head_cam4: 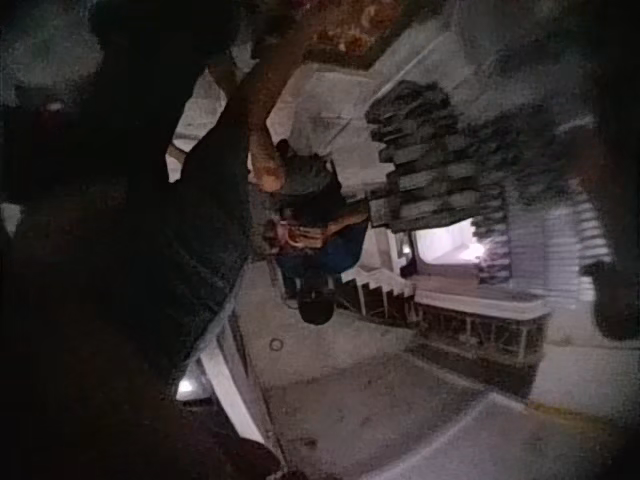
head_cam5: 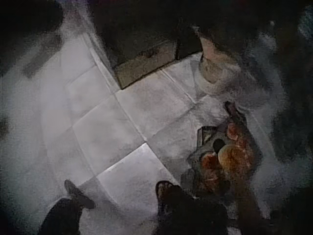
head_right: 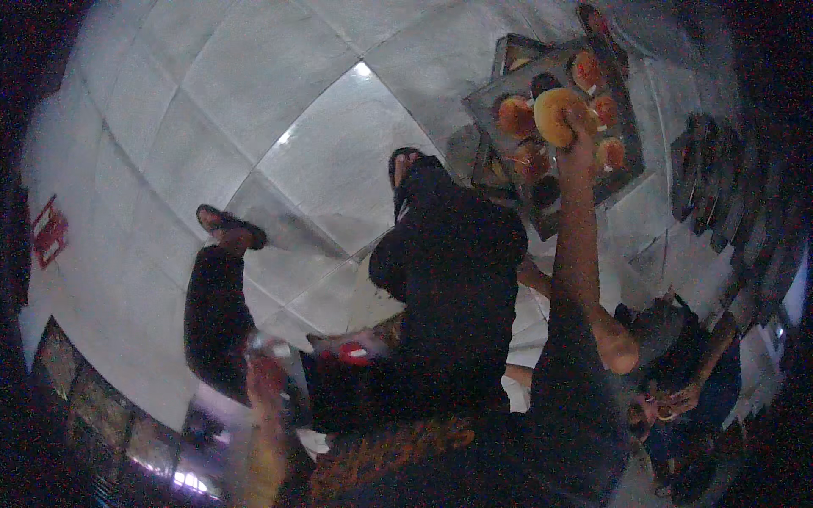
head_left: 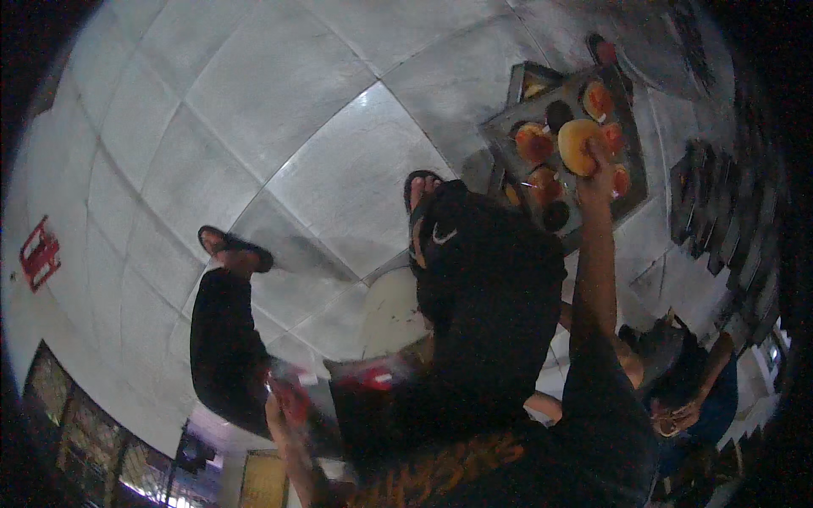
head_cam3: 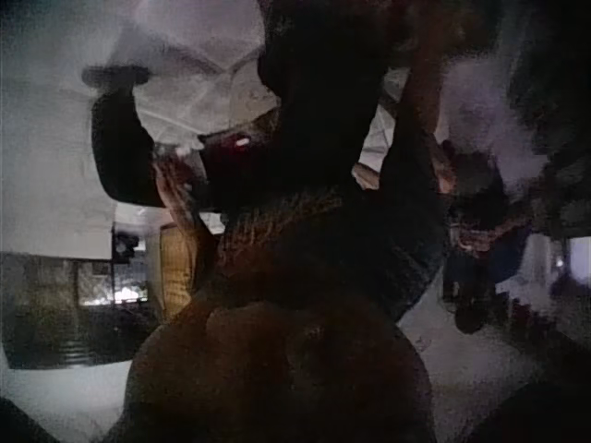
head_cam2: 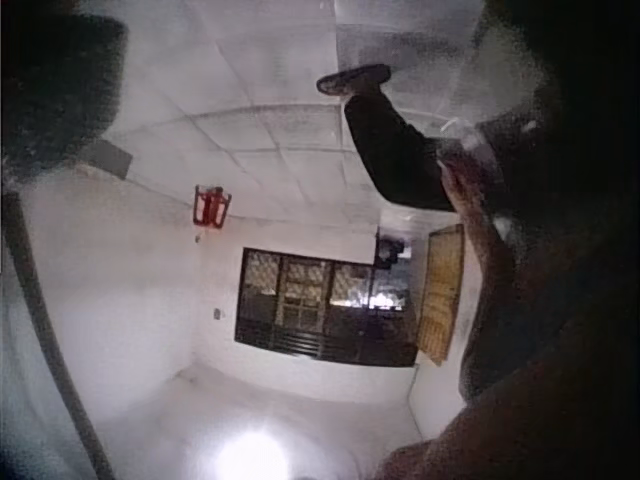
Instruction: The person takes burger buns from a tray and places them individually into plastic bags, sealing each bag by hand.
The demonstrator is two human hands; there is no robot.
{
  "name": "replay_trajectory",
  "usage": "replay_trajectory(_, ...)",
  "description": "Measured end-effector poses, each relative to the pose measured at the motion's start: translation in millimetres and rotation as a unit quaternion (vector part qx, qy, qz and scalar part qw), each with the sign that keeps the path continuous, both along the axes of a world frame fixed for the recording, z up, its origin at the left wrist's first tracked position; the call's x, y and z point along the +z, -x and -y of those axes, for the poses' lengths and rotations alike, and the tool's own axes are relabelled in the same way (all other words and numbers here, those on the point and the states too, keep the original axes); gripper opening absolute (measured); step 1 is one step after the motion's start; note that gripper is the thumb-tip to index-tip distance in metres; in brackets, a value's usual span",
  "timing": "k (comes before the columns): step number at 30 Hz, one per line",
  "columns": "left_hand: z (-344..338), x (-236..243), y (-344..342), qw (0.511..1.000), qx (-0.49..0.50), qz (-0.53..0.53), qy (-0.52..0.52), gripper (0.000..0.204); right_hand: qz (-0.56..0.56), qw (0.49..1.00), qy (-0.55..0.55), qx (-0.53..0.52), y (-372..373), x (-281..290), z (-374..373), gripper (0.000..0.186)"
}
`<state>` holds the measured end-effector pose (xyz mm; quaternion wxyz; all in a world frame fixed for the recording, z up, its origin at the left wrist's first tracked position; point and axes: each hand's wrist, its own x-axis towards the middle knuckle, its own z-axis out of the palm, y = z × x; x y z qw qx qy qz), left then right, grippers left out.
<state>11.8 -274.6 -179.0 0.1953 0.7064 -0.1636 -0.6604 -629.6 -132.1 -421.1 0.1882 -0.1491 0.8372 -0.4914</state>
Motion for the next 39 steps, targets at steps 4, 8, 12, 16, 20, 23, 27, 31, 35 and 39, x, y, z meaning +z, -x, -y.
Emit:
replay_trajectory(4, 36.4, -4.3, 130.1, 0.98, 0.088, 0.002, 0.177, 0.045, 0.422, 0.799, 0.425, 0.046, -97.9, 179.9, 78.0, 0.061)
replay_trajectory(8, 51.4, -0.3, 154.3, 0.953, -0.024, -0.067, 0.295, 0.042, 0.361, 0.861, 0.17, 0.314, -217.0, 283.4, 108.9, 0.072)
replay_trajectory(12, 42.7, 57.6, 167.1, 0.915, 0.301, -0.238, 0.126, 0.039, 0.395, 0.836, 0.282, 0.257, -309.6, 301.5, 101.0, 0.064)
replay_trajectory(16, -0.8, 76.7, 141.7, 0.91, 0.258, -0.205, 0.25, 0.042, 0.387, 0.849, 0.265, 0.243, -381.6, 324.4, 73.8, 0.062)
replay_trajectory(20, -35.0, 78.6, 104.8, 0.906, 0.261, -0.146, 0.298, 0.041, 0.312, 0.882, 0.284, 0.208, -425.8, 346.8, 52.6, 0.057)
replay_trajectory(23, -64.2, 60.0, 73.0, 0.934, 0.046, 0.0, 0.355, 0.036, 0.246, 0.892, 0.223, 0.306, -441.6, 341.7, 40.6, 0.055)
replay_trajectory(27, -86.5, 62.2, 75.1, 0.891, 0.115, -0.013, 0.439, 0.051, 0.075, 0.921, 0.101, 0.369, -451.6, 350.5, 27.8, 0.053)
replay_trajectory(31, -109.0, 79.9, 51.4, 0.693, -0.328, 0.019, 0.642, 0.068, 0.001, 0.903, -0.018, 0.43, -453.0, 360.1, 21.4, 0.053)
replay_trajectory(35, -107.0, 87.3, 24.7, 0.702, -0.22, 0.138, 0.663, 0.042, 0.428, 0.763, 0.16, 0.458, -466.4, 350.0, 3.3, 0.051)
replay_trajectory(39, -118.6, 88.4, 32.3, 0.661, -0.255, 0.112, 0.697, 0.042, 0.546, 0.732, 0.134, 0.385, -482.8, 342.4, 2.8, 0.055)
